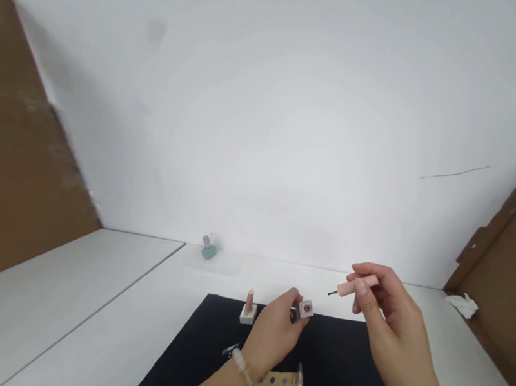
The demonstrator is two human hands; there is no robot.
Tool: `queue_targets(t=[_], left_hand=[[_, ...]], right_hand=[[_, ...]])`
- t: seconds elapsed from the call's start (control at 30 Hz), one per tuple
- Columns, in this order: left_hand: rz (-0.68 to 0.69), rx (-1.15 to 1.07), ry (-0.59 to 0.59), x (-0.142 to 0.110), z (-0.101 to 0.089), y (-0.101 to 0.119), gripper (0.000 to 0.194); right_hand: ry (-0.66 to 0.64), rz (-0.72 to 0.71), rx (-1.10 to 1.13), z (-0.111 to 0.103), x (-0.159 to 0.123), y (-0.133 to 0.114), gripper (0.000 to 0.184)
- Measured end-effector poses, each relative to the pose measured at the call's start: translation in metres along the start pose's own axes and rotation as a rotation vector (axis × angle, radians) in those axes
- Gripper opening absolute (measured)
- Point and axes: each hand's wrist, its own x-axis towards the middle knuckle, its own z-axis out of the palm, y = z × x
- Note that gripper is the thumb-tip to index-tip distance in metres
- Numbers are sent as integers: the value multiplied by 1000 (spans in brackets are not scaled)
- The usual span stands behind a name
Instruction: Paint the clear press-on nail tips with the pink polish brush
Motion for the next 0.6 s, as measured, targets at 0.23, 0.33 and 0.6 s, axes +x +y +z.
queue_targets(t=[0.23,0.33,0.6], left_hand=[[209,-218,217,-24,-40,37,17],[230,-293,271,-30,-47,41,19],[265,-309,242,-32,-55,34,19]], right_hand=[[48,-284,-114,9,-9,-13,11],[61,-382,-150,13,-11,-19,11],[49,-462,-180,21,-13,-12,12]])
